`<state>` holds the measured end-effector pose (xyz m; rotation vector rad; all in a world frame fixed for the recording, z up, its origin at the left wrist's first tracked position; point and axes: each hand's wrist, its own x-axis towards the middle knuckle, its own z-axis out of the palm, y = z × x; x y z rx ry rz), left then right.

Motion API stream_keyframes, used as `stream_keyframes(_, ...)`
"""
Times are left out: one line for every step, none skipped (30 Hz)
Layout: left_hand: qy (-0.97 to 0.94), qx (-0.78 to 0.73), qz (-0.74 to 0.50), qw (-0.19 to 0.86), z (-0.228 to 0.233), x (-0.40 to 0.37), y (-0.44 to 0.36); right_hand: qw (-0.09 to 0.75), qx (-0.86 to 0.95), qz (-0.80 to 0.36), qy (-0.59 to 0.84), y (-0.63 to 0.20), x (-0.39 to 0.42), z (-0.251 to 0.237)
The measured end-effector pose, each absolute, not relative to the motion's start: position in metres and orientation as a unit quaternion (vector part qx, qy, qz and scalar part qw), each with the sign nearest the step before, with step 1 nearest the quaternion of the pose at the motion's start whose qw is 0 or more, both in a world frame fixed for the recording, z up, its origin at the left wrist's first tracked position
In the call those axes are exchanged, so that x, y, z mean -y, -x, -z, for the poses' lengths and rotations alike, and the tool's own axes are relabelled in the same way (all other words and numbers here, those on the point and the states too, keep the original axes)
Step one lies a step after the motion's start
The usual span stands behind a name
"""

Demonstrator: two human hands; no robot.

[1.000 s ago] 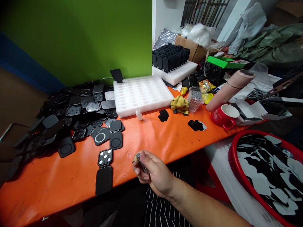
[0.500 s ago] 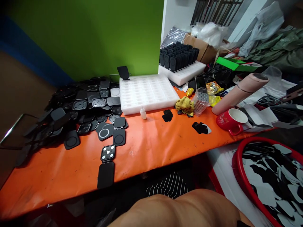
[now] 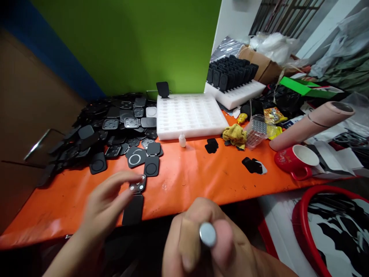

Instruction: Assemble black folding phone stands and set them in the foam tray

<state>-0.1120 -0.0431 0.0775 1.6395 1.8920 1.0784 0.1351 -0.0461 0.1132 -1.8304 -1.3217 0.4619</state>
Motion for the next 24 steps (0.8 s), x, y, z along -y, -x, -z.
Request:
stream_keyframes(-0.58,-0.712,-0.349,0.187,-0.069,0.036,0.115,0.398,0.562,-0.348,0.636,-0.131,0.04,-0.111)
stream_keyframes(-0.566,-0.746,-0.307,0.168,-0.059,0.028,0.118,0.37,0.573,-0.51,0.524,-0.127,0.034,-0.107)
stream_keyframes(-0.545,-0.785,-0.255,0.147,-0.049,0.019,0.119,0.334,0.559,-0.634,0.418,-0.123,0.029,-0.103)
stream_keyframes(-0.531,-0.799,-0.242,0.144,-0.038,0.01,0.12,0.304,0.535,-0.708,0.346,-0.12,0.025,-0.097)
stream_keyframes(-0.519,-0.81,-0.233,0.142,-0.028,0.001,0.12,0.292,0.521,-0.735,0.322,-0.117,0.023,-0.091)
stream_keyframes(-0.511,-0.814,-0.235,0.145,-0.02,-0.007,0.119,0.293,0.525,-0.731,0.323,-0.114,0.022,-0.085)
stream_keyframes(-0.505,-0.816,-0.239,0.149,-0.014,-0.016,0.117,0.298,0.544,-0.708,0.337,-0.111,0.022,-0.078)
stream_keyframes(-0.5,-0.816,-0.245,0.155,-0.01,-0.023,0.115,0.301,0.572,-0.674,0.357,-0.109,0.023,-0.073)
stream_keyframes(-0.495,-0.815,-0.253,0.164,-0.009,-0.03,0.114,0.3,0.602,-0.636,0.378,-0.108,0.024,-0.068)
stream_keyframes(-0.49,-0.812,-0.264,0.176,-0.009,-0.036,0.113,0.293,0.629,-0.6,0.398,-0.107,0.025,-0.064)
stream_keyframes(-0.486,-0.807,-0.277,0.19,-0.01,-0.04,0.113,0.283,0.651,-0.569,0.416,-0.106,0.025,-0.061)
stream_keyframes(-0.483,-0.799,-0.291,0.208,-0.012,-0.043,0.112,0.275,0.664,-0.544,0.433,-0.106,0.025,-0.058)
stream_keyframes(-0.48,-0.789,-0.307,0.229,-0.015,-0.044,0.112,0.272,0.671,-0.525,0.447,-0.106,0.023,-0.054)
stream_keyframes(-0.478,-0.776,-0.324,0.253,-0.018,-0.042,0.111,0.275,0.67,-0.514,0.46,-0.107,0.021,-0.05)
stream_keyframes(-0.476,-0.76,-0.34,0.282,-0.02,-0.037,0.109,0.284,0.659,-0.51,0.473,-0.109,0.017,-0.046)
stream_keyframes(-0.475,-0.741,-0.354,0.316,-0.023,-0.029,0.107,0.299,0.64,-0.513,0.487,-0.111,0.012,-0.042)
stream_keyframes(-0.474,-0.718,-0.366,0.355,-0.026,-0.019,0.104,0.316,0.613,-0.524,0.5,-0.112,0.006,-0.038)
stream_keyframes(-0.474,-0.692,-0.373,0.397,-0.029,-0.006,0.099,0.329,0.58,-0.545,0.509,-0.114,0.0,-0.035)
stream_keyframes(-0.475,-0.665,-0.374,0.437,-0.032,0.008,0.094,0.335,0.543,-0.576,0.511,-0.115,-0.005,-0.032)
stream_keyframes(-0.475,-0.638,-0.372,0.478,-0.035,0.023,0.089,0.331,0.507,-0.614,0.506,-0.115,-0.011,-0.031)
stream_keyframes(-0.47,-0.614,-0.369,0.516,-0.038,0.038,0.084,0.317,0.476,-0.655,0.494,-0.114,-0.015,-0.031)
stream_keyframes(-0.453,-0.581,-0.37,0.565,-0.041,0.051,0.08,0.297,0.454,-0.691,0.478,-0.112,-0.019,-0.032)
stream_keyframes(-0.413,-0.538,-0.379,0.63,-0.043,0.063,0.075,0.278,0.438,-0.719,0.463,-0.108,-0.02,-0.033)
stream_keyframes(-0.367,-0.496,-0.387,0.685,-0.045,0.072,0.072,0.269,0.426,-0.736,0.452,-0.104,-0.021,-0.035)
